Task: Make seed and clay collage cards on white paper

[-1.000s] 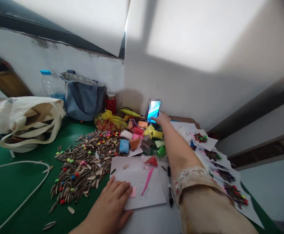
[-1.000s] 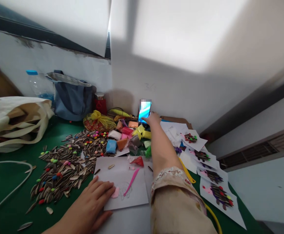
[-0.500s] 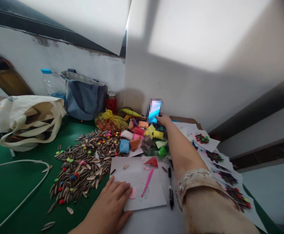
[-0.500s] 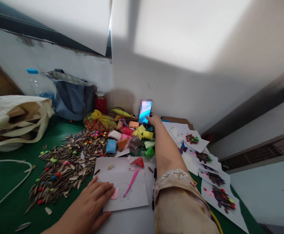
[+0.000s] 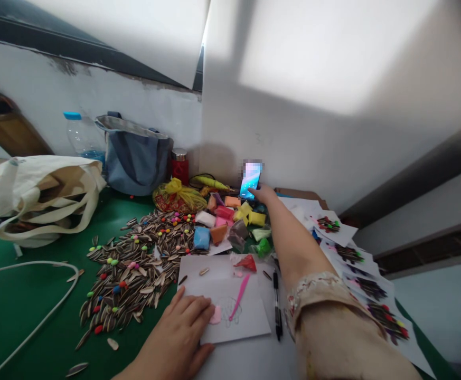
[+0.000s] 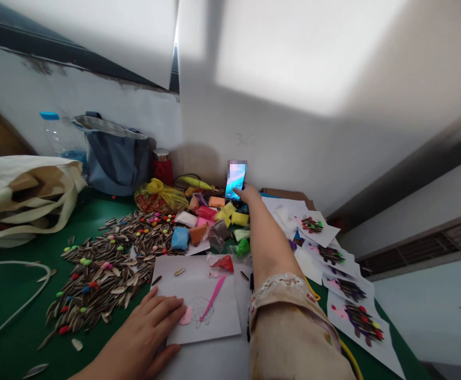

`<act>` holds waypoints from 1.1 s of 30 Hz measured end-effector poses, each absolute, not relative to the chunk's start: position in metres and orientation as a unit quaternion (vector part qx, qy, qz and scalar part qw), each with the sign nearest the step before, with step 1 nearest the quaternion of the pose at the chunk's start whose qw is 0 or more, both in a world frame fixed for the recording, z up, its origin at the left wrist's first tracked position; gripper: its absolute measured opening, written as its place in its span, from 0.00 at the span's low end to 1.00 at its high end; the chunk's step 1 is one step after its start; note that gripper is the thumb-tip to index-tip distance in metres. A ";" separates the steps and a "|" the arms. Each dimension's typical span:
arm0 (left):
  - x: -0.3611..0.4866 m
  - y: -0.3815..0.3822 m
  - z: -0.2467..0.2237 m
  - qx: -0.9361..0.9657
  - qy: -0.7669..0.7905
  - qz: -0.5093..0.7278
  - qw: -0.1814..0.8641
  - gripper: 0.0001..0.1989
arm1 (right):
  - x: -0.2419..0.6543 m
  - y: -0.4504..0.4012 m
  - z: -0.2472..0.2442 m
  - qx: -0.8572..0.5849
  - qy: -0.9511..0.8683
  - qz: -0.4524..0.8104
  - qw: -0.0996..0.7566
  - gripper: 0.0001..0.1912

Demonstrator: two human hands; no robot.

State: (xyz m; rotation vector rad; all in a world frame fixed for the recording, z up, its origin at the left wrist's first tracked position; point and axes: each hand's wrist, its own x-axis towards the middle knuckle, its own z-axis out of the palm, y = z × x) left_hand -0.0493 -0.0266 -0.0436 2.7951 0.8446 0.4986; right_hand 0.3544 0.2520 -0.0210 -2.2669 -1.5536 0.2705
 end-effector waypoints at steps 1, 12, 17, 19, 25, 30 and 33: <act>-0.050 -0.027 -0.044 0.940 0.286 0.165 0.091 0.26 | 0.354 0.253 -0.021 -0.809 -0.550 0.093 0.187 0.27; -0.050 -0.026 -0.043 0.941 0.284 0.167 0.082 0.26 | 0.352 0.253 -0.022 -0.808 -0.555 0.081 0.183 0.29; -0.051 -0.024 -0.042 0.945 0.274 0.159 0.080 0.26 | 0.354 0.251 -0.021 -0.800 -0.564 0.092 0.184 0.30; -0.052 -0.024 -0.042 0.945 0.273 0.159 0.079 0.26 | 0.355 0.251 -0.020 -0.795 -0.570 0.097 0.184 0.28; -0.053 -0.023 -0.043 0.947 0.270 0.159 0.078 0.27 | 0.360 0.252 -0.020 -0.788 -0.579 0.100 0.184 0.23; -0.052 -0.024 -0.042 0.945 0.271 0.164 0.077 0.27 | 0.359 0.251 -0.019 -0.790 -0.577 0.102 0.182 0.24; -0.051 -0.025 -0.043 0.945 0.275 0.163 0.076 0.27 | 0.357 0.250 -0.017 -0.792 -0.574 0.101 0.183 0.25</act>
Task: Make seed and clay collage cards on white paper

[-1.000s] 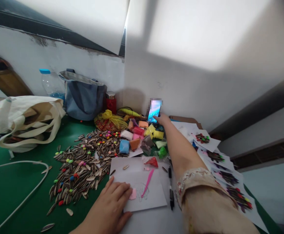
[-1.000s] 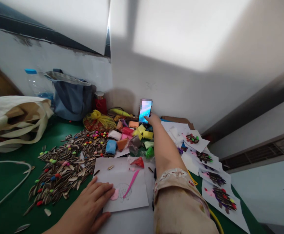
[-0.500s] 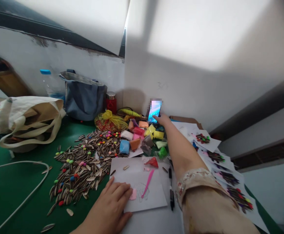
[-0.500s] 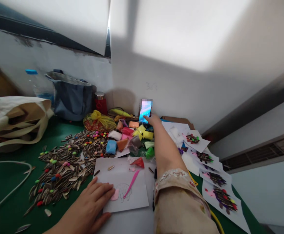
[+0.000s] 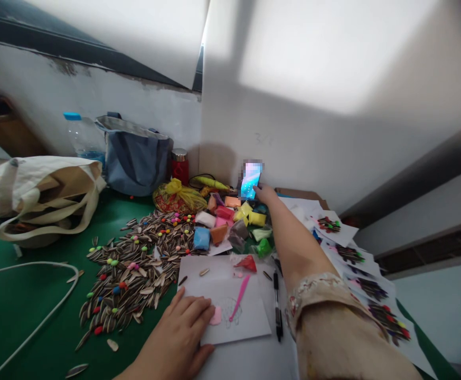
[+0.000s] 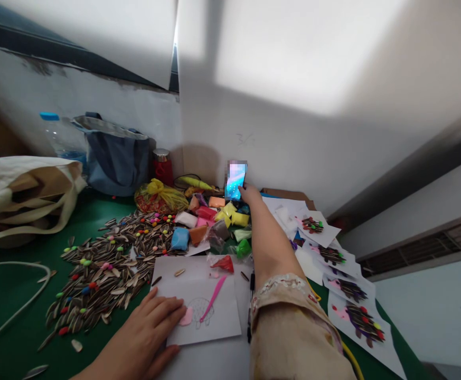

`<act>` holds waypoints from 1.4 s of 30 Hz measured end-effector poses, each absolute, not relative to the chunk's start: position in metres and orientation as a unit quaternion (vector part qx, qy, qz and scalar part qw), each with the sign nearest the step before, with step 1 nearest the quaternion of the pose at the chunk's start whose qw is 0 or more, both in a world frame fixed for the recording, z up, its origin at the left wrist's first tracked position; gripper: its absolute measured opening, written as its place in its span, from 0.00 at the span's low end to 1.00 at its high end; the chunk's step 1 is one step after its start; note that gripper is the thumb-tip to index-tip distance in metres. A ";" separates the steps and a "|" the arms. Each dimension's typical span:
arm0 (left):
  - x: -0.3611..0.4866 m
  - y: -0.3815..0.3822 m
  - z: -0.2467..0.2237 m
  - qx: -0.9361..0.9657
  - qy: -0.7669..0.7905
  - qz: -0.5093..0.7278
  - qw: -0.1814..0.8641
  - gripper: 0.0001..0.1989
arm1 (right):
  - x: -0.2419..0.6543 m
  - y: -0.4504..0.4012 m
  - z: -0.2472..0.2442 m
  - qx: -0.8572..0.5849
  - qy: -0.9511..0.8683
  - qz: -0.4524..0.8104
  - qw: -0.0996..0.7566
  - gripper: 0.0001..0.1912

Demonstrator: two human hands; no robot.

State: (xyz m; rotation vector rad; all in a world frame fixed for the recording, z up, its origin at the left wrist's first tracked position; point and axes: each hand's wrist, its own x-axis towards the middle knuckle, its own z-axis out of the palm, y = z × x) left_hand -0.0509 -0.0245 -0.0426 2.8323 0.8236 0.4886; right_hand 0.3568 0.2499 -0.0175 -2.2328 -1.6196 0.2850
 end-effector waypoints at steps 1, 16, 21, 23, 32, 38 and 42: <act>-0.051 -0.025 -0.043 0.945 0.275 0.162 0.076 0.26 | 0.356 0.249 -0.017 -0.793 -0.573 0.100 0.184 0.25; -0.048 -0.028 -0.042 0.939 0.295 0.151 0.094 0.24 | 0.318 0.178 0.029 -0.787 -0.565 0.004 0.246 0.18; -0.049 -0.026 -0.041 0.937 0.295 0.148 0.116 0.22 | 0.267 0.098 0.032 -0.736 -0.634 0.032 0.236 0.13; -0.048 -0.025 -0.040 0.934 0.300 0.149 0.121 0.21 | 0.245 0.058 0.030 -0.686 -0.694 0.047 0.214 0.12; -0.047 -0.028 -0.034 0.939 0.292 0.154 0.094 0.19 | 0.207 -0.043 0.007 -0.656 -0.733 -0.018 0.182 0.18; -0.046 -0.028 -0.032 0.939 0.295 0.147 0.100 0.18 | 0.204 -0.045 -0.010 -0.625 -0.762 -0.022 0.168 0.14; -0.046 -0.028 -0.030 0.938 0.298 0.138 0.107 0.18 | 0.204 -0.050 -0.019 -0.601 -0.793 -0.028 0.092 0.10</act>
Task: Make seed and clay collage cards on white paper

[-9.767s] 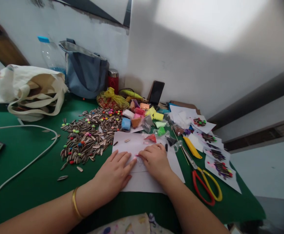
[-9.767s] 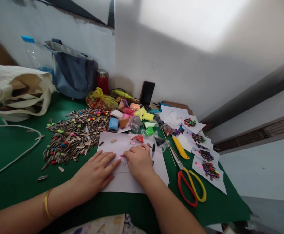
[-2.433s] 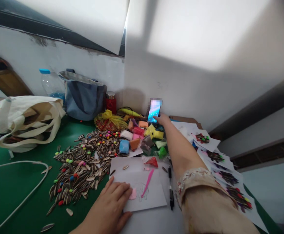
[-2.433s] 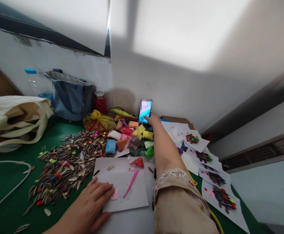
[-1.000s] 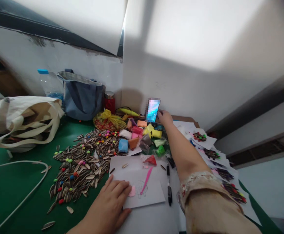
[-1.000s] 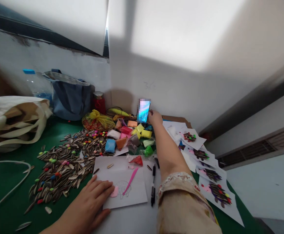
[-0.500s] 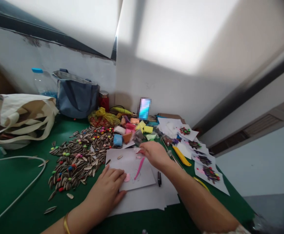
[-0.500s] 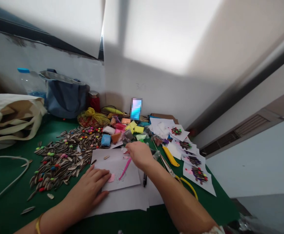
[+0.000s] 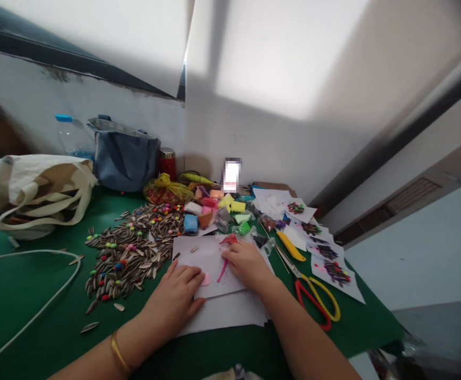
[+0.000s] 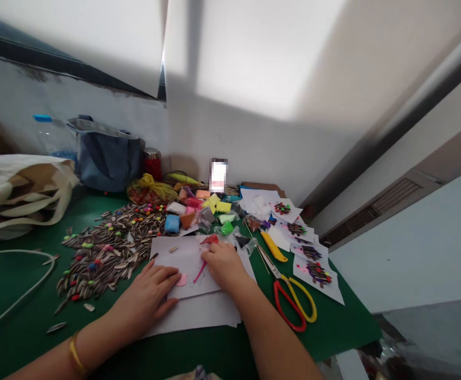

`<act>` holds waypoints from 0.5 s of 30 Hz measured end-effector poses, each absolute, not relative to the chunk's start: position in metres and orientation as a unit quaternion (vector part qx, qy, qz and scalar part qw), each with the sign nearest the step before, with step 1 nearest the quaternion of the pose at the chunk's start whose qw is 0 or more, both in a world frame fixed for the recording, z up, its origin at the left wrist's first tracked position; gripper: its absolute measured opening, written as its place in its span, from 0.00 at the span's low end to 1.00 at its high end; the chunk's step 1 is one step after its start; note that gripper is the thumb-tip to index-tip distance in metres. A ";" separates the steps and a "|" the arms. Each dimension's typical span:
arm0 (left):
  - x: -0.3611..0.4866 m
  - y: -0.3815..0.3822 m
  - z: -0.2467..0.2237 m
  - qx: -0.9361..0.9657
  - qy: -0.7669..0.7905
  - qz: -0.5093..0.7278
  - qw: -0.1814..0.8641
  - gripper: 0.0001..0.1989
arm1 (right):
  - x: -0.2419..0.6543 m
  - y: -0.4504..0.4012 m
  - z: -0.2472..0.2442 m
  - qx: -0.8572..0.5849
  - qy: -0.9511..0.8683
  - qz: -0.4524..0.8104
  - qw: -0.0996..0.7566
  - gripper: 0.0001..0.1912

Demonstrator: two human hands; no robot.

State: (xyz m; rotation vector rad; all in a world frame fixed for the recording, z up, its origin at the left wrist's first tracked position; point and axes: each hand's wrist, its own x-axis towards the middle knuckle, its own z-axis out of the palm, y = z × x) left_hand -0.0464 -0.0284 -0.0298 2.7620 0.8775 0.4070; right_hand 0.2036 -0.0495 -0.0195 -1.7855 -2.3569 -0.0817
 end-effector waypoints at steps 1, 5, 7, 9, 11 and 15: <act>-0.046 -0.029 -0.029 0.938 0.299 0.137 0.109 0.18 | 0.204 -0.051 -0.022 -0.600 -0.795 -0.033 0.085 0.10; -0.047 -0.029 -0.029 0.937 0.300 0.141 0.108 0.18 | 0.207 -0.054 -0.026 -0.605 -0.791 -0.057 0.066 0.07; -0.048 -0.029 -0.030 0.937 0.302 0.141 0.106 0.19 | 0.207 -0.054 -0.027 -0.607 -0.790 -0.071 0.053 0.06; -0.048 -0.028 -0.030 0.937 0.303 0.140 0.103 0.20 | 0.207 -0.053 -0.027 -0.607 -0.789 -0.084 0.046 0.07; -0.048 -0.028 -0.032 0.938 0.302 0.141 0.098 0.20 | 0.206 -0.052 -0.027 -0.606 -0.789 -0.091 0.042 0.07; -0.049 -0.027 -0.034 0.938 0.296 0.153 0.092 0.20 | 0.203 -0.052 -0.027 -0.608 -0.787 -0.101 0.033 0.08</act>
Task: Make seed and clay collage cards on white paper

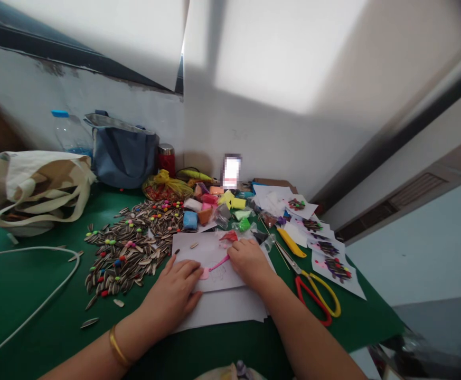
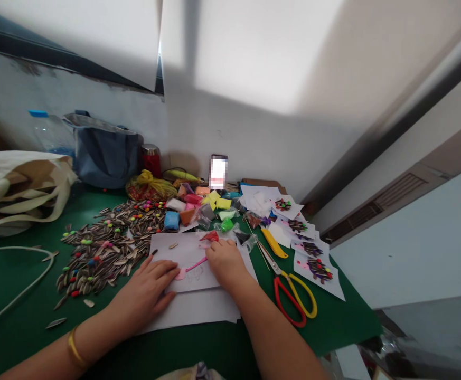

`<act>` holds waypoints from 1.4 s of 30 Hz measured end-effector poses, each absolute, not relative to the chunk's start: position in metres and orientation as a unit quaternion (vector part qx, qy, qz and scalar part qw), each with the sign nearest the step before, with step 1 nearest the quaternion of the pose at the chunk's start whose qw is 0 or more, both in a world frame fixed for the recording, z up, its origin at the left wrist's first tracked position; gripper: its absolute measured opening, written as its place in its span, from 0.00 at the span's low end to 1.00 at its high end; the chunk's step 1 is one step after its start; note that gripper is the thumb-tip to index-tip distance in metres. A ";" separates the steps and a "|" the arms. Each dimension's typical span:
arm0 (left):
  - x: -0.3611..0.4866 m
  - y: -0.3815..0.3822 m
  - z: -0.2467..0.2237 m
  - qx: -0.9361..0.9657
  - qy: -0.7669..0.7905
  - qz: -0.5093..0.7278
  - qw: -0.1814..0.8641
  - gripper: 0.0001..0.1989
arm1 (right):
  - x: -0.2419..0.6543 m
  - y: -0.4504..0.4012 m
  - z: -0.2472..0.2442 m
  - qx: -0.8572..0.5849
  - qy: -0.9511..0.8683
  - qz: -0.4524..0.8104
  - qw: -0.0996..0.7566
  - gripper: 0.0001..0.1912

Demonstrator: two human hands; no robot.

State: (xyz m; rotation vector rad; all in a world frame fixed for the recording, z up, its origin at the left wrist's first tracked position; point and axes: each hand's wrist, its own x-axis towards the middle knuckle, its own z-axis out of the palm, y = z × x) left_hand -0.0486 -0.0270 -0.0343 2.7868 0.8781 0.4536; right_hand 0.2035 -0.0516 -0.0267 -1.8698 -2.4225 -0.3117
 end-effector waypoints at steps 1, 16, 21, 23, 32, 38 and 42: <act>-0.049 -0.027 -0.035 0.938 0.296 0.157 0.090 0.20 | 0.203 -0.052 -0.026 -0.606 -0.788 -0.103 0.032 0.08; -0.049 -0.026 -0.034 0.940 0.285 0.164 0.089 0.21 | 0.198 -0.068 -0.008 -0.650 -0.704 0.104 0.267 0.04; -0.050 -0.025 -0.039 0.941 0.282 0.167 0.084 0.20 | 0.190 -0.067 -0.019 -0.620 -0.618 0.286 0.390 0.02; -0.049 -0.024 -0.039 0.943 0.280 0.164 0.079 0.20 | 0.191 -0.064 -0.025 -0.605 -0.569 0.357 0.427 0.02; -0.045 -0.031 -0.025 0.952 0.241 0.162 0.102 0.17 | 0.197 -0.058 -0.040 -0.602 -0.529 0.378 0.464 0.03; -0.046 -0.040 -0.032 0.957 0.232 0.148 0.093 0.16 | 0.199 -0.057 -0.039 -0.619 -0.511 0.413 0.430 0.08; -0.045 -0.038 -0.034 0.957 0.234 0.137 0.098 0.15 | 0.198 -0.060 -0.036 -0.619 -0.540 0.397 0.409 0.07</act>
